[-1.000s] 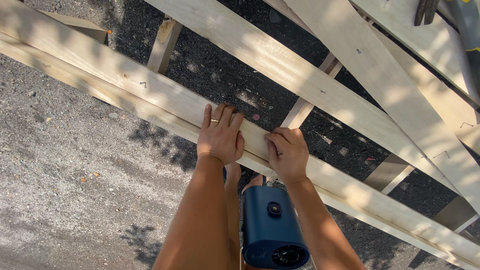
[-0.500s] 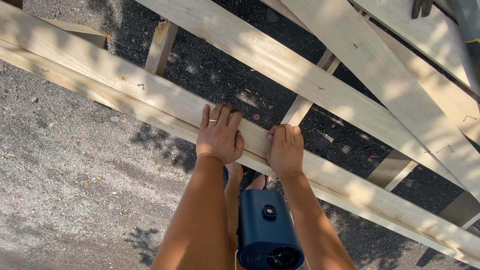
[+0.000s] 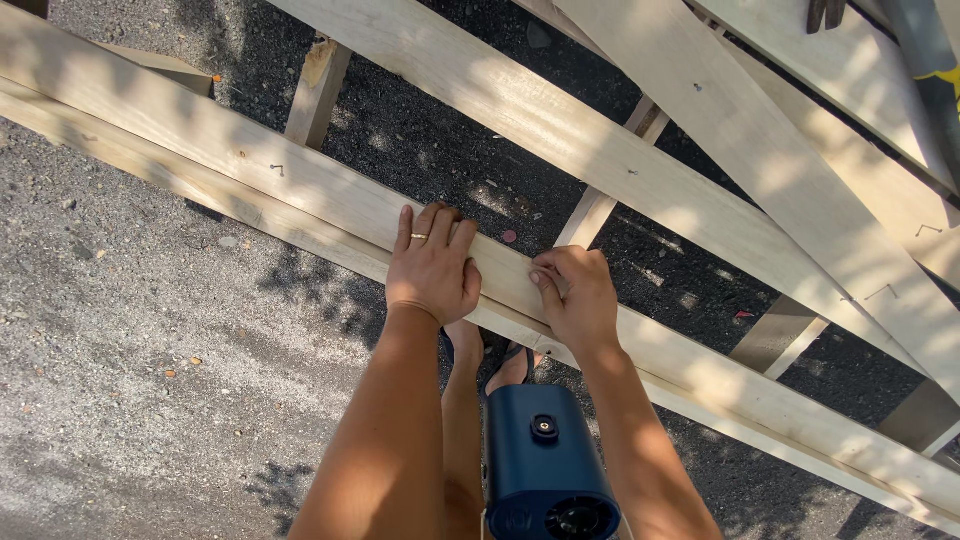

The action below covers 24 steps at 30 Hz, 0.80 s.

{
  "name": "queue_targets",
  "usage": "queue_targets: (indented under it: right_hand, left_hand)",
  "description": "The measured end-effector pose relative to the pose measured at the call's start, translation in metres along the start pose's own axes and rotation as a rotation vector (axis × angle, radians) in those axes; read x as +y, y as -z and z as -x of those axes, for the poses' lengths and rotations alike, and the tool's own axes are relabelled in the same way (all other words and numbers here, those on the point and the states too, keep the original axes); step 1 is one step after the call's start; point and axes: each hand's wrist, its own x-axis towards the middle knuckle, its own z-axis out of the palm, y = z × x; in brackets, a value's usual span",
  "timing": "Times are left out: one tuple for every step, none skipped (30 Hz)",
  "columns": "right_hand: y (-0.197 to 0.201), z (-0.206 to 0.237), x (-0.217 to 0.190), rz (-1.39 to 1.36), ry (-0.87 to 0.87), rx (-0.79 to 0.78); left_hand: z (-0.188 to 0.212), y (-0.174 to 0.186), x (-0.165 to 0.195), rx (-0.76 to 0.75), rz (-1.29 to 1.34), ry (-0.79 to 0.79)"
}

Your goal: The person hammers nails into a wooden slatted frame lying on gravel, pressing slats into place and driving nails with a claw hammer. They take nails from a cardboard nail box, reposition slats, and at the end hold a wooden block against the frame while working.

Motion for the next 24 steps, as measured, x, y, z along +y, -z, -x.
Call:
queue_targets:
  right_hand:
    - [0.0,0.001,-0.001,0.035,0.01,0.013]
    - [-0.002,-0.001,-0.001,0.067,0.02,0.026]
    - [-0.004,-0.003,-0.002,0.097,0.027,0.038]
    - [-0.006,-0.006,-0.001,0.13,0.025,0.016]
    - [-0.009,-0.01,-0.002,0.163,0.024,-0.006]
    - [-0.012,-0.013,-0.001,0.196,0.025,-0.025]
    - [-0.014,-0.017,-0.002,0.2,0.02,-0.016]
    - [-0.017,-0.019,-0.003,0.205,0.011,-0.011]
    - [-0.018,-0.021,-0.005,0.213,-0.001,-0.008]
    - [-0.021,-0.021,-0.007,0.213,-0.037,0.001]
    - [-0.022,-0.02,-0.009,0.216,-0.072,0.011]
    - [-0.024,-0.018,-0.012,0.22,-0.108,0.019]
    - [-0.026,-0.015,-0.015,0.243,-0.048,0.014]
    - [-0.028,-0.012,-0.019,0.267,0.012,0.011]
    - [-0.03,-0.009,-0.021,0.292,0.071,0.007]
    - [-0.031,-0.006,-0.023,0.303,0.014,-0.065]
    - [-0.033,-0.004,-0.025,0.312,-0.04,-0.136]
    - [-0.034,-0.003,-0.026,0.319,-0.09,-0.206]
    - [-0.035,-0.003,-0.027,0.335,-0.098,-0.216]
    - [-0.035,-0.004,-0.027,0.356,-0.109,-0.227]
    - [-0.035,-0.005,-0.028,0.373,-0.113,-0.234]
    - [-0.035,-0.007,-0.029,0.373,-0.103,-0.219]
    - [-0.034,-0.009,-0.03,0.369,-0.087,-0.204]
    - [-0.033,-0.011,-0.032,0.363,-0.071,-0.193]
  left_hand:
    - [0.0,0.0,0.0,-0.003,0.002,-0.001]
    - [-0.001,0.001,0.0,-0.007,0.002,-0.002]
    - [-0.001,0.001,0.0,-0.007,-0.013,0.002]
    - [-0.001,0.001,0.001,-0.01,-0.027,0.008]
    - [-0.001,0.001,0.001,-0.012,-0.042,0.013]
    - [-0.002,0.001,0.001,-0.001,-0.039,0.005]
    - [-0.002,0.001,0.001,0.007,-0.035,-0.001]
    - [-0.002,0.001,0.001,0.01,-0.029,-0.007]
    - [-0.001,0.001,0.001,0.004,-0.021,-0.003]
    - [-0.001,0.0,0.001,0.001,-0.014,0.0]
    - [-0.001,0.001,0.001,0.0,-0.004,0.002]
    - [0.0,0.001,0.001,0.011,0.003,-0.001]
    - [0.0,0.001,0.001,0.023,0.009,-0.004]
    - [0.0,0.001,0.001,0.036,0.015,-0.008]
    - [0.0,0.001,0.001,0.025,0.016,-0.009]
    - [0.0,0.001,0.001,0.014,0.016,-0.007]
    - [0.0,0.001,0.001,0.006,0.016,-0.002]
    - [-0.001,0.001,0.001,-0.003,0.008,0.002]
    - [-0.002,0.0,0.001,-0.017,-0.002,0.004]
    - [-0.002,0.0,0.002,-0.033,-0.008,0.002]
    - [-0.002,-0.001,0.003,-0.052,-0.011,-0.007]
    - [-0.004,-0.002,0.003,-0.058,-0.028,-0.008]
    - [-0.005,-0.002,0.002,-0.061,-0.047,-0.004]
    - [-0.006,-0.001,0.003,-0.054,-0.063,-0.011]
